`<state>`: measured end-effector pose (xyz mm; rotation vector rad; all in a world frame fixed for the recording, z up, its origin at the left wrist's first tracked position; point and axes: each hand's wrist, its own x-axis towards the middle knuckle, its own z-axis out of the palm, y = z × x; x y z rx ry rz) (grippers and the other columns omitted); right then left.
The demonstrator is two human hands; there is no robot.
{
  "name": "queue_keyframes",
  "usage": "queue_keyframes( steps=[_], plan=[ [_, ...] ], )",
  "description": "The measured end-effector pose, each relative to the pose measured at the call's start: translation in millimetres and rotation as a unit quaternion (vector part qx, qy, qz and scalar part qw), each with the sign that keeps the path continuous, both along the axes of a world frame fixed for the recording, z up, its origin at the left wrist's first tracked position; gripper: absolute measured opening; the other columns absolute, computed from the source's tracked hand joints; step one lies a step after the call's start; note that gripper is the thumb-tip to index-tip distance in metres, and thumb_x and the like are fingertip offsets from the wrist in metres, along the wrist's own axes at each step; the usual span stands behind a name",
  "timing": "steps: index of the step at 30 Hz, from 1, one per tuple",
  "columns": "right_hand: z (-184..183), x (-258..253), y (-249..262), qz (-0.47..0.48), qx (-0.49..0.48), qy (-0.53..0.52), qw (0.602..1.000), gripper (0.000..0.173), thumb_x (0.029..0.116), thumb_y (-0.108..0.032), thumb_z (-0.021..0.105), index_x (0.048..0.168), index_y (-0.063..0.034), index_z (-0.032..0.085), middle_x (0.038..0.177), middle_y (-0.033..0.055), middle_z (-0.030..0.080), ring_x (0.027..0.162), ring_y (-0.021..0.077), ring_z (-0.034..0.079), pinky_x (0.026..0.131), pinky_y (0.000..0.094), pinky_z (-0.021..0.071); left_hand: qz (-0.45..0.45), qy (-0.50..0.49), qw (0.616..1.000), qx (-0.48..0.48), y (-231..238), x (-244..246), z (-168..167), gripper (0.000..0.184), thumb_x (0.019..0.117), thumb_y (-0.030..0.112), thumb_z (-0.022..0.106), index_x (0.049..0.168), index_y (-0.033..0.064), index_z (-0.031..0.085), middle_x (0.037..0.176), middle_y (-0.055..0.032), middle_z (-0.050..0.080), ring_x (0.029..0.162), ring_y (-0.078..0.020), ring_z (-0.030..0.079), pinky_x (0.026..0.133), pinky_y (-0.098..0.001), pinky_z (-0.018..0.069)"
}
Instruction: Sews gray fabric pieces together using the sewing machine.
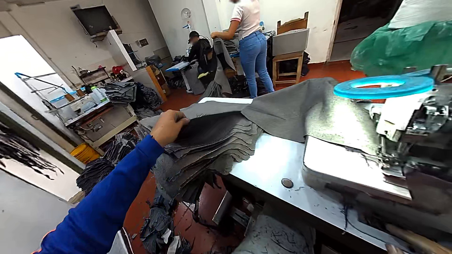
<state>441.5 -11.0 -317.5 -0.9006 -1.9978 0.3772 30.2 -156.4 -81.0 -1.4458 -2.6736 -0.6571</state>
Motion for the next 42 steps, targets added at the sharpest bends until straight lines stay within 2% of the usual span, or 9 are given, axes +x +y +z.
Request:
queue_keyframes(
  steps=[3,7,9,13,20,25,29,33,42],
  plan=[
    [29,-10,-26,0.182,-0.141,0.129,0.964,0.054,0.0971,-0.021,0.065,0.127,0.0226,0.052,0.132,0.0374,0.057,0.130,0.0319,0.056,0.112,0.0381,0.0429,-0.083,0.080,0.993,0.012,11,74,1,0.024,0.1054,0.017,0.055,0.098,-0.0017,0.067,0.079,-0.0152,0.066,0.075,-0.0289,0.067,0.070,-0.0522,0.0550],
    [64,-55,-56,0.307,-0.348,0.232,0.855,0.106,0.0850,-0.051,0.074,0.152,0.0145,0.024,0.149,0.0166,0.051,0.133,0.0135,0.054,0.109,0.0322,0.0481,-0.263,-0.072,0.962,-0.003,57,185,-33,0.021,0.1072,0.019,0.052,0.104,0.0015,0.064,0.072,-0.0081,0.062,0.065,-0.0182,0.063,0.060,-0.0368,0.0533],
    [75,-77,-54,0.257,-0.408,0.332,0.811,0.087,0.0866,-0.052,0.073,0.141,0.0066,0.038,0.125,0.0018,0.065,0.113,0.0052,0.064,0.097,0.0279,0.0564,-0.306,-0.162,0.938,0.015,89,214,-58,0.024,0.1084,0.019,0.050,0.102,0.0012,0.064,0.077,-0.0091,0.063,0.069,-0.0186,0.063,0.065,-0.0375,0.0527],
    [86,-90,-24,0.087,-0.454,0.397,0.793,0.019,0.1049,-0.008,0.049,0.109,0.0071,0.060,0.090,0.0048,0.066,0.082,0.0055,0.066,0.077,0.0243,0.0575,-0.412,-0.198,0.889,0.016,137,208,-80,0.029,0.1089,0.016,0.047,0.113,0.0024,0.072,0.109,-0.0098,0.073,0.099,-0.0167,0.069,0.091,-0.0401,0.0548],
    [42,-102,-60,0.113,-0.444,0.233,0.858,0.022,0.0953,-0.006,0.062,0.110,0.0104,0.065,0.094,0.0152,0.070,0.089,0.0148,0.068,0.084,0.0353,0.0555,-0.567,0.035,0.816,-0.106,132,172,-98,0.042,0.1066,0.017,0.051,0.147,0.0107,0.057,0.153,-0.0050,0.054,0.149,-0.0222,0.041,0.123,-0.0398,0.0318],
    [25,-18,-49,0.201,-0.360,0.108,0.905,0.018,0.0947,-0.005,0.061,0.102,0.0078,0.071,0.086,0.0133,0.073,0.081,0.0150,0.071,0.080,0.0355,0.0571,-0.490,0.164,0.851,0.090,102,186,-147,0.054,0.1019,0.043,0.054,0.142,0.0077,0.060,0.144,-0.0150,0.061,0.135,-0.0344,0.057,0.112,-0.0533,0.0453],
    [23,118,-3,-0.091,-0.155,-0.033,0.983,0.026,0.0995,-0.014,0.057,0.116,0.0008,0.071,0.104,0.0133,0.075,0.092,0.0248,0.074,0.079,0.0466,0.0608,-0.417,0.173,0.867,0.211,109,208,-172,0.054,0.1034,0.050,0.049,0.132,0.0094,0.068,0.132,-0.0124,0.070,0.125,-0.0320,0.065,0.108,-0.0490,0.0484],
    [21,239,48,-0.257,-0.066,-0.198,0.944,0.030,0.0940,0.000,0.060,0.122,0.0120,0.064,0.120,0.0426,0.058,0.111,0.0677,0.053,0.093,0.0800,0.0396,-0.400,0.117,0.863,0.287,132,210,-171,0.032,0.1032,0.032,0.055,0.108,0.0124,0.079,0.104,-0.0055,0.077,0.103,-0.0223,0.071,0.092,-0.0386,0.0558],
    [26,255,69,-0.230,-0.118,-0.338,0.905,0.021,0.0910,0.001,0.066,0.107,0.0143,0.065,0.108,0.0408,0.061,0.106,0.0644,0.057,0.082,0.0806,0.0398,-0.405,0.225,0.827,0.319,146,207,-183,0.032,0.1017,0.020,0.052,0.120,0.0079,0.075,0.118,-0.0092,0.076,0.114,-0.0266,0.071,0.102,-0.0388,0.0526]
  ],
)
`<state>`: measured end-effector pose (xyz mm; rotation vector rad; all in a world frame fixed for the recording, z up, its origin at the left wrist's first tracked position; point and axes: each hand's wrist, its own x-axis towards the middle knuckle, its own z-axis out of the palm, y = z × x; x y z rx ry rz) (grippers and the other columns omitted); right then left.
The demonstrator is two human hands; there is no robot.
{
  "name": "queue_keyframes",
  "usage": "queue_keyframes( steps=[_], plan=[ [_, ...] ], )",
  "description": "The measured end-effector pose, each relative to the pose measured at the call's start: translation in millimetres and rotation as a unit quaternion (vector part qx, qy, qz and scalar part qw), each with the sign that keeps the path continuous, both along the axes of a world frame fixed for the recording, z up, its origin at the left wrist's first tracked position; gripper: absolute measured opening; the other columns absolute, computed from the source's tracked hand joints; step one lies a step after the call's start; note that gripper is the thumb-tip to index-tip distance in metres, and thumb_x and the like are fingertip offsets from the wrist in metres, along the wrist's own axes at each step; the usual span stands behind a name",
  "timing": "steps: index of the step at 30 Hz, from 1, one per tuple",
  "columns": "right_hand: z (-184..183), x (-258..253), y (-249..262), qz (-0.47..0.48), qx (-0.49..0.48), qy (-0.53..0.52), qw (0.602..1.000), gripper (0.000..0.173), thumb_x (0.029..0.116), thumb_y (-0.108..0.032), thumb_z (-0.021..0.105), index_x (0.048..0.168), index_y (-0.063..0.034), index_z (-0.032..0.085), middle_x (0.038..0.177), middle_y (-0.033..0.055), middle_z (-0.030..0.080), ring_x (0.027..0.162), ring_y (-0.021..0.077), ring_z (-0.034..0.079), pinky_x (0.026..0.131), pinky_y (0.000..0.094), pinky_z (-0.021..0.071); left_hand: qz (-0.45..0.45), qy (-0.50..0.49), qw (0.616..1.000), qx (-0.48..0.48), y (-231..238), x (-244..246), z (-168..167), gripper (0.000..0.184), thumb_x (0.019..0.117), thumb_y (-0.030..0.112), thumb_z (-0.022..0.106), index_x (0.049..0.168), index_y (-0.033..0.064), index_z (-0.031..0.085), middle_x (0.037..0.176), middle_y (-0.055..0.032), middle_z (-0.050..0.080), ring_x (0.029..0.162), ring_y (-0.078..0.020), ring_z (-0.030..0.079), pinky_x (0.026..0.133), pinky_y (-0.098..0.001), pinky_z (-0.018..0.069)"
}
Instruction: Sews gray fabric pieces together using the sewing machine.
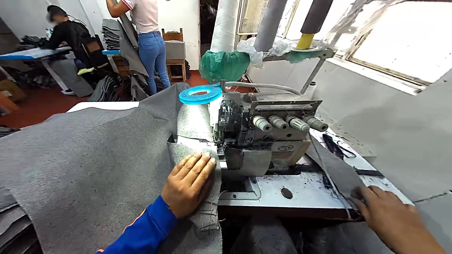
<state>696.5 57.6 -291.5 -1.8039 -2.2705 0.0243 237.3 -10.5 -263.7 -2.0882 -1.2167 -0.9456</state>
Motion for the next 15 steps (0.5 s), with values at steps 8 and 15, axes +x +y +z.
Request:
queue_keyframes(
  steps=[8,15],
  plan=[
    [17,-7,9,-0.040,0.153,0.100,0.982,0.033,0.0980,-0.005,0.051,0.117,0.0219,0.051,0.088,0.0390,0.062,0.073,0.0571,0.064,0.062,0.0692,0.0502,0.077,-0.146,0.958,-0.234,17,-11,40,0.044,0.0912,0.045,0.072,0.117,0.0084,0.073,0.114,-0.0108,0.072,0.114,-0.0324,0.065,0.097,-0.0552,0.0513],
    [64,-79,-28,0.085,0.110,0.293,0.946,0.039,0.0773,-0.015,0.073,0.111,0.0010,0.064,0.084,0.0068,0.065,0.067,0.0163,0.062,0.060,0.0385,0.0544,-0.045,-0.159,0.962,-0.219,28,-22,48,0.021,0.0891,0.031,0.072,0.084,0.0104,0.073,0.082,-0.0009,0.065,0.085,-0.0179,0.064,0.083,-0.0451,0.0489]
  ],
)
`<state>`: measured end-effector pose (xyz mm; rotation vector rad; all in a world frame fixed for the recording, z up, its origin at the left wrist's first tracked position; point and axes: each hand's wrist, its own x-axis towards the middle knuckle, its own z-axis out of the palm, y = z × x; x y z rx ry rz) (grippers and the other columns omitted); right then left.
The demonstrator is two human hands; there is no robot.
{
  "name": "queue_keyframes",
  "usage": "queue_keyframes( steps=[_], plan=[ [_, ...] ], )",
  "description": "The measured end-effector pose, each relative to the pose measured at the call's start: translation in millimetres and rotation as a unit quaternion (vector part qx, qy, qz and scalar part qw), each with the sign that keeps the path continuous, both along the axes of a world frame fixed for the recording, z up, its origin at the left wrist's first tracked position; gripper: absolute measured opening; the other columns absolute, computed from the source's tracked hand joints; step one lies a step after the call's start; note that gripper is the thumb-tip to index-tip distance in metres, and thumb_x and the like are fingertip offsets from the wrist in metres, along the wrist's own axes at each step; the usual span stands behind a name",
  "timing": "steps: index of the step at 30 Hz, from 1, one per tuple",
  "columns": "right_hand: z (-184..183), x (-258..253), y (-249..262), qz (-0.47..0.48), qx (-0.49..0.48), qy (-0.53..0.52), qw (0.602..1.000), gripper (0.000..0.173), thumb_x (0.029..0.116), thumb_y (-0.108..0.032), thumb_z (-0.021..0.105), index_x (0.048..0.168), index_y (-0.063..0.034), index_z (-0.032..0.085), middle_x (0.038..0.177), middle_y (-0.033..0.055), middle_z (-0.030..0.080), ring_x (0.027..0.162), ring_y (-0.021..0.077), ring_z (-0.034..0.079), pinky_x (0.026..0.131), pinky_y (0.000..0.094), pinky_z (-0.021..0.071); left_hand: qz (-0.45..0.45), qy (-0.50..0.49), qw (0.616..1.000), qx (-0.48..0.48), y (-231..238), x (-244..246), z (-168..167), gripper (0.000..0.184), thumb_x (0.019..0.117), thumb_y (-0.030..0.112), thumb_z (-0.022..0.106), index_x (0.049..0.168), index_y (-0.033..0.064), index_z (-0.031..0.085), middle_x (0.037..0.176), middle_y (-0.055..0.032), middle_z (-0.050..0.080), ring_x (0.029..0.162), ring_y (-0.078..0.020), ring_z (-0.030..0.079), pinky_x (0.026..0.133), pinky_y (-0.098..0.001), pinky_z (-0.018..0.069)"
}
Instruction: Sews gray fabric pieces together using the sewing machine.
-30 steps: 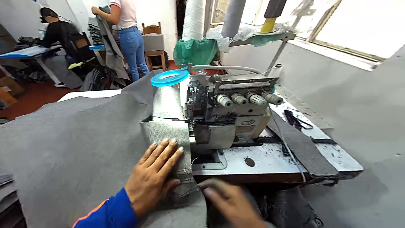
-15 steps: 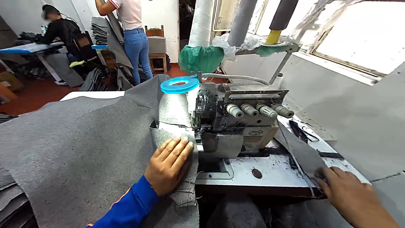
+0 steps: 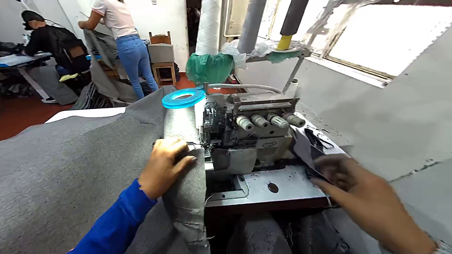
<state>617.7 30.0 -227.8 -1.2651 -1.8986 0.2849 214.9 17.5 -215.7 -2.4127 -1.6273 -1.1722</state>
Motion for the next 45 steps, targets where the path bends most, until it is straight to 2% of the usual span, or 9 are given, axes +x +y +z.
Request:
queue_keyframes(
  steps=[2,5,13,21,25,30,35,42,45],
  plan=[
    [8,-32,-15,0.075,0.043,0.011,0.996,0.012,0.0844,-0.020,0.068,0.092,-0.0118,0.073,0.088,-0.0049,0.067,0.078,0.0013,0.064,0.069,0.0219,0.0573,-0.075,-0.070,0.995,0.009,-11,-4,7,0.018,0.0929,0.030,0.066,0.082,0.0170,0.071,0.087,0.0084,0.065,0.087,-0.0035,0.063,0.080,-0.0257,0.0528],
    [19,-98,-32,0.164,0.041,0.152,0.974,0.008,0.0944,-0.015,0.068,0.097,-0.0120,0.075,0.098,-0.0061,0.075,0.093,-0.0023,0.069,0.082,0.0172,0.0583,-0.147,-0.139,0.979,0.013,-34,0,23,0.011,0.0956,0.031,0.069,0.093,0.0220,0.075,0.087,0.0119,0.071,0.080,0.0015,0.066,0.072,-0.0158,0.0565],
    [20,-221,-45,0.300,-0.146,0.365,0.869,0.027,0.0999,0.002,0.043,0.124,0.0099,0.052,0.101,0.0072,0.070,0.095,0.0014,0.067,0.087,0.0208,0.0561,-0.101,-0.139,0.983,0.058,-50,11,27,0.009,0.0904,0.025,0.076,0.088,0.0160,0.074,0.095,0.0074,0.071,0.091,-0.0017,0.068,0.081,-0.0174,0.0578],
    [13,-237,-47,0.208,-0.135,0.462,0.851,0.012,0.0959,0.003,0.054,0.096,-0.0054,0.046,0.076,-0.0064,0.058,0.070,-0.0038,0.060,0.069,0.0153,0.0530,-0.071,-0.183,0.980,0.011,-53,8,30,0.007,0.0834,0.012,0.078,0.085,0.0127,0.071,0.077,0.0071,0.072,0.069,-0.0004,0.068,0.065,-0.0165,0.0575],
    [-21,-236,-69,0.215,-0.125,0.398,0.883,0.038,0.1045,-0.033,0.055,0.098,0.0031,0.065,0.078,-0.0060,0.064,0.073,-0.0075,0.058,0.068,0.0149,0.0506,0.013,-0.133,0.991,0.001,-36,10,26,0.011,0.0820,0.014,0.080,0.089,0.0145,0.071,0.074,0.0086,0.069,0.064,-0.0004,0.065,0.058,-0.0194,0.0558],
    [-55,-228,-97,0.252,-0.337,0.335,0.843,0.007,0.0897,-0.002,0.066,0.088,0.0048,0.069,0.076,0.0029,0.069,0.075,-0.0004,0.065,0.075,0.0219,0.0547,0.094,0.002,0.991,0.096,-22,29,-17,0.017,0.0898,0.023,0.073,0.102,0.0129,0.079,0.102,-0.0045,0.074,0.105,-0.0262,0.067,0.094,-0.0515,0.0508],
    [-60,-201,-86,0.304,-0.306,0.314,0.846,0.010,0.0905,0.006,0.060,0.089,0.0095,0.070,0.078,0.0051,0.071,0.078,-0.0018,0.065,0.078,0.0204,0.0538,0.102,0.152,0.975,0.126,-46,64,-12,0.039,0.1047,0.035,0.052,0.106,0.0081,0.079,0.103,-0.0081,0.079,0.099,-0.0256,0.075,0.092,-0.0416,0.0572],
    [-45,-198,-53,0.347,-0.272,0.341,0.830,0.019,0.1031,-0.005,0.051,0.099,0.0025,0.068,0.084,-0.0038,0.070,0.083,-0.0058,0.066,0.081,0.0179,0.0556,0.070,0.093,0.991,0.063,-37,58,2,0.023,0.0993,0.017,0.055,0.101,0.0036,0.074,0.098,-0.0099,0.076,0.099,-0.0247,0.075,0.092,-0.0389,0.0592],
    [-48,-190,-49,0.354,-0.249,0.304,0.849,0.022,0.1020,-0.006,0.049,0.096,0.0070,0.066,0.078,0.0016,0.066,0.075,-0.0027,0.062,0.075,0.0194,0.0534,-0.029,0.085,0.996,0.021,-62,59,15,0.038,0.1047,0.033,0.052,0.111,0.0000,0.070,0.113,-0.0175,0.074,0.113,-0.0333,0.071,0.101,-0.0496,0.0538]
  ],
)
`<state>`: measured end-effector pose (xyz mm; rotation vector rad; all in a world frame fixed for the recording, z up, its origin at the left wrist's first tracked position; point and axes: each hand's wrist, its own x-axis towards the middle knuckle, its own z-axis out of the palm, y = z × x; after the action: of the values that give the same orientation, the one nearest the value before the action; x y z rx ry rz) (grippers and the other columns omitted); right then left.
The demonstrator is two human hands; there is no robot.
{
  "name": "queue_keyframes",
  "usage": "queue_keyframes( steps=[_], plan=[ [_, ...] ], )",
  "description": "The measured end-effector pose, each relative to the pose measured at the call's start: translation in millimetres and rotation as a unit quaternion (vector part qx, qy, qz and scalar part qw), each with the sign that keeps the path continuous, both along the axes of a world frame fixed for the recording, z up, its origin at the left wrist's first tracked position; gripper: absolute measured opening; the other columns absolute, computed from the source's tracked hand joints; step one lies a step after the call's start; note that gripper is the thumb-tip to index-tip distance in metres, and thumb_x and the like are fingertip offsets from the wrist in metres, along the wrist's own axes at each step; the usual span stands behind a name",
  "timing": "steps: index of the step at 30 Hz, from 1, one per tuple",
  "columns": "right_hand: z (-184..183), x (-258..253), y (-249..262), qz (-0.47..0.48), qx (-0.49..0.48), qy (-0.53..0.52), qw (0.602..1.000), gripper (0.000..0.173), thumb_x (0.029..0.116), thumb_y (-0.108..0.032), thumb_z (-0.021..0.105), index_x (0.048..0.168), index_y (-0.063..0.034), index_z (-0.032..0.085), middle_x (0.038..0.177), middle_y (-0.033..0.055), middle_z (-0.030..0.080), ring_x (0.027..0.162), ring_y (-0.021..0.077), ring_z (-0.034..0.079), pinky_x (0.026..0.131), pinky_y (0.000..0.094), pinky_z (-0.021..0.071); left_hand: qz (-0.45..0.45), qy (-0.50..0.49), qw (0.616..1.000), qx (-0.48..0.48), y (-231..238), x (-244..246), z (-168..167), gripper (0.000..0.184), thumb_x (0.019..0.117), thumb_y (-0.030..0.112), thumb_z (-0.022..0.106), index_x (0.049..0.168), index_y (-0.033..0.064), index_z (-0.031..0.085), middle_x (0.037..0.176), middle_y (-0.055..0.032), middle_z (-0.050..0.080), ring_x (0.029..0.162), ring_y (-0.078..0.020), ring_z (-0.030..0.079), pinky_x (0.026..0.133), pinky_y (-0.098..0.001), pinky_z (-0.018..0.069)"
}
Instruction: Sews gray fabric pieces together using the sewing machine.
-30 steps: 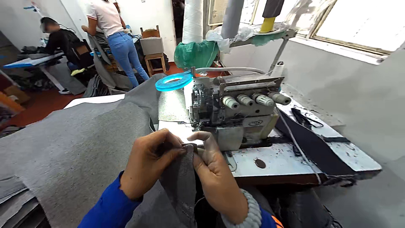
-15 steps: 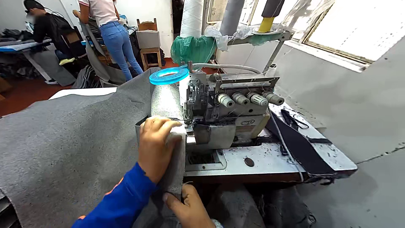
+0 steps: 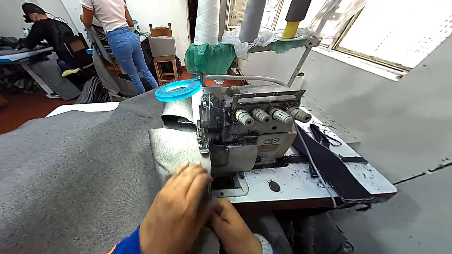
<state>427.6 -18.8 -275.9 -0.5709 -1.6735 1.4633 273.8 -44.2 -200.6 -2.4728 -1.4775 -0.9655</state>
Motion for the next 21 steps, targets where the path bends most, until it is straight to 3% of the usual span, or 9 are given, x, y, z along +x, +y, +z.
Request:
queue_keyframes(
  steps=[2,5,7,9,11,15,21],
  plan=[
    [4,4,3,-0.024,0.040,-0.019,0.999,0.025,0.1032,-0.010,0.050,0.091,0.0056,0.065,0.074,0.0014,0.064,0.071,-0.0023,0.061,0.070,0.0189,0.0523,-0.023,0.036,0.999,-0.001,-22,2,-8,0.061,0.1011,0.054,0.052,0.122,-0.0007,0.067,0.123,-0.0180,0.071,0.122,-0.0308,0.067,0.108,-0.0463,0.0491],
    [12,1,5,-0.076,0.114,-0.058,0.989,0.025,0.0983,-0.006,0.050,0.081,0.0057,0.064,0.066,0.0066,0.060,0.064,0.0040,0.059,0.063,0.0213,0.0490,0.000,0.121,0.992,0.020,-42,-2,-30,0.084,0.0915,0.069,0.057,0.138,-0.0010,0.059,0.140,-0.0179,0.064,0.136,-0.0240,0.057,0.117,-0.0383,0.0384],
    [11,-4,4,-0.104,0.145,-0.057,0.982,0.024,0.0973,-0.005,0.051,0.081,0.0061,0.064,0.066,0.0086,0.061,0.063,0.0057,0.060,0.061,0.0212,0.0490,0.013,0.171,0.984,0.046,-42,-8,-34,0.076,0.0946,0.057,0.060,0.143,-0.0014,0.055,0.144,-0.0180,0.060,0.139,-0.0233,0.053,0.119,-0.0371,0.0349],
    [10,-9,3,-0.137,0.154,-0.041,0.978,0.028,0.1007,-0.009,0.050,0.081,0.0055,0.065,0.065,0.0077,0.061,0.063,0.0041,0.061,0.061,0.0193,0.0494,0.015,0.193,0.978,0.083,-34,-13,-29,0.047,0.0981,0.020,0.058,0.140,-0.0011,0.056,0.141,-0.0155,0.063,0.136,-0.0231,0.056,0.117,-0.0363,0.0372],
    [11,-15,3,-0.182,0.163,-0.033,0.969,0.032,0.1015,-0.012,0.049,0.078,0.0041,0.064,0.063,0.0056,0.059,0.060,0.0027,0.059,0.059,0.0177,0.0483,0.001,0.190,0.974,0.125,-21,-19,-23,0.035,0.0997,0.001,0.048,0.133,-0.0008,0.061,0.130,-0.0132,0.070,0.127,-0.0238,0.064,0.112,-0.0362,0.0438],
    [14,-30,10,-0.267,0.208,-0.054,0.940,0.031,0.0967,-0.009,0.050,0.072,0.0035,0.064,0.059,0.0073,0.058,0.055,0.0085,0.058,0.054,0.0218,0.0476,-0.050,0.157,0.978,0.128,5,-30,-10,0.029,0.1003,-0.002,0.048,0.121,0.0007,0.069,0.115,-0.0114,0.076,0.112,-0.0254,0.072,0.102,-0.0367,0.0545],
    [17,-41,25,-0.270,0.199,-0.048,0.941,0.034,0.0981,-0.008,0.048,0.067,-0.0002,0.059,0.055,0.0038,0.053,0.051,0.0074,0.054,0.050,0.0222,0.0455,-0.056,0.128,0.983,0.120,29,-37,-8,0.028,0.0966,-0.005,0.052,0.113,0.0046,0.072,0.107,-0.0080,0.078,0.107,-0.0233,0.074,0.101,-0.0351,0.0561]
  ],
)
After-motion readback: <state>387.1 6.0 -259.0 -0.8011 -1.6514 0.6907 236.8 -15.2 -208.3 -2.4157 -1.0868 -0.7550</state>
